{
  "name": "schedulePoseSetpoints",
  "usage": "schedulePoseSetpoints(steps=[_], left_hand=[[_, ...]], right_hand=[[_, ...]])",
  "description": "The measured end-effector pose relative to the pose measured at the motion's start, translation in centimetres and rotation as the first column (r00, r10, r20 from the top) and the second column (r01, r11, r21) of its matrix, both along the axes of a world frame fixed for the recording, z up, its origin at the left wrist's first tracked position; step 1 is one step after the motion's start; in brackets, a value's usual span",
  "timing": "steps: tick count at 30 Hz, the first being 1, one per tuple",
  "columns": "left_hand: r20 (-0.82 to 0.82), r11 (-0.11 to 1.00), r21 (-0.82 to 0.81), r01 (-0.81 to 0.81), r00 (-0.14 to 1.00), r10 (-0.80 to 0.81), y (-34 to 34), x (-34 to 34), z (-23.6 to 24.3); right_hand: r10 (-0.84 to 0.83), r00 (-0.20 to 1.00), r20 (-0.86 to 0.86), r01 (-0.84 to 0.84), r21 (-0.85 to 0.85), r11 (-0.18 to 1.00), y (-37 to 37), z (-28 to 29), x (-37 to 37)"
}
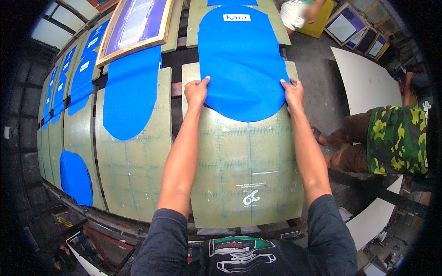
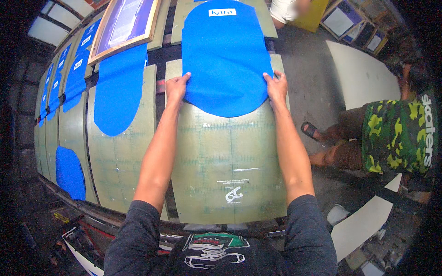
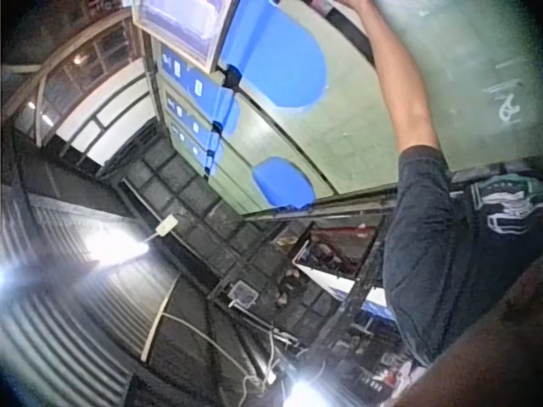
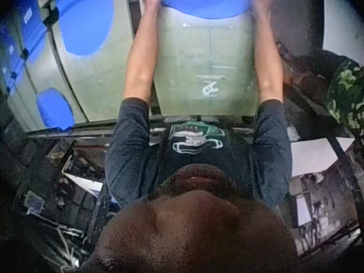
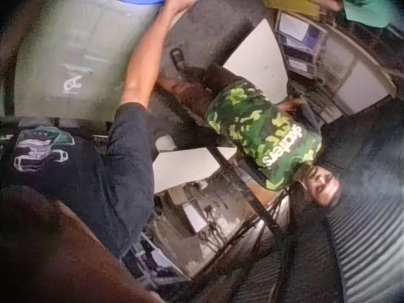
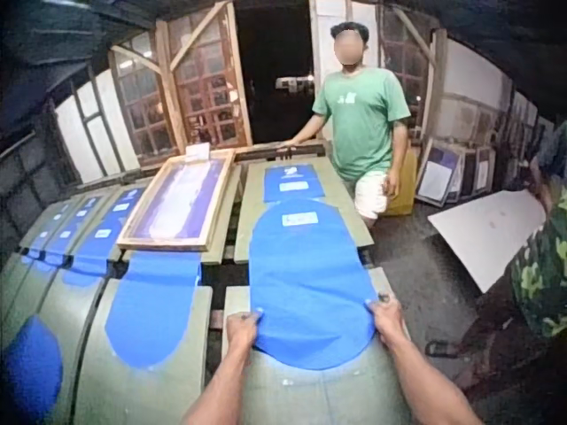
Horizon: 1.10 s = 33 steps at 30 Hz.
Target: The person uses a heat gun to warm blue vinyl sheets on a flat surface, then smooths and positions them by hand. Another person works nearby on a separate frame. The person repeatedly applies heat and adjusts the vinyl across multiple sections.
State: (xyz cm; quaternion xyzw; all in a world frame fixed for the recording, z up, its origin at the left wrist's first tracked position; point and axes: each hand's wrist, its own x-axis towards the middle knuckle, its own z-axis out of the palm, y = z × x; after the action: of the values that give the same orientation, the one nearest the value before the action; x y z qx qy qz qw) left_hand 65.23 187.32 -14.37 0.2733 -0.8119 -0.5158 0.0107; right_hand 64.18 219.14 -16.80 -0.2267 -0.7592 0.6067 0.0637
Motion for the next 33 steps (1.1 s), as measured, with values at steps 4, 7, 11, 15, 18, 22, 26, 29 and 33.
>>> schedulePoseSetpoints(steps=[4, 7, 11, 15, 18, 22, 26, 29, 33], left_hand=[[-0.009, 0.974, 0.226, -0.025, 1.0, 0.028, -2.1, 2.9, -1.1], [0.04, 0.961, 0.276, -0.006, 0.999, -0.005, -1.5, 4.9, 1.0], [0.014, 0.983, 0.181, 0.035, 0.999, -0.038, -0.7, 4.8, 0.7], [-0.011, 0.986, 0.165, 0.027, 1.0, -0.025, -0.5, 4.4, 0.3], [0.003, 0.986, 0.16, 0.041, 0.999, -0.042, -0.7, 4.6, 0.4], [-0.007, 0.984, 0.172, 0.036, 0.999, -0.036, -0.9, 4.5, 0.3], [0.005, 0.982, 0.18, 0.049, 0.999, -0.051, -0.8, 4.7, 0.5], [0.036, 0.98, 0.183, 0.083, 0.995, -0.091, -1.7, 4.5, 0.3], [0.036, 0.964, 0.244, 0.105, 0.992, -0.118, -2.0, 4.2, 1.0]], right_hand=[[0.038, 0.999, 0.038, -0.037, -0.012, 0.999, -1.3, 2.1, 2.6], [0.11, 0.992, 0.063, -0.105, -0.075, 0.992, -0.9, 2.4, 4.4], [0.095, 0.995, 0.038, -0.094, -0.036, 0.995, -0.3, 1.4, 5.1], [0.082, 0.997, 0.008, -0.081, -0.034, 0.996, -0.2, 1.2, 5.3], [0.084, 0.996, 0.014, -0.083, -0.033, 0.996, -0.7, 2.1, 5.3], [0.07, 0.997, 0.038, -0.068, -0.056, 0.996, -0.8, 2.2, 5.0], [0.073, 0.996, 0.044, -0.071, -0.049, 0.996, -0.4, 2.1, 5.1], [0.111, 0.993, 0.037, -0.11, -0.022, 0.994, -0.6, 2.9, 4.7], [0.103, 0.993, 0.063, -0.104, 0.022, 0.994, -0.4, 2.7, 5.4]])
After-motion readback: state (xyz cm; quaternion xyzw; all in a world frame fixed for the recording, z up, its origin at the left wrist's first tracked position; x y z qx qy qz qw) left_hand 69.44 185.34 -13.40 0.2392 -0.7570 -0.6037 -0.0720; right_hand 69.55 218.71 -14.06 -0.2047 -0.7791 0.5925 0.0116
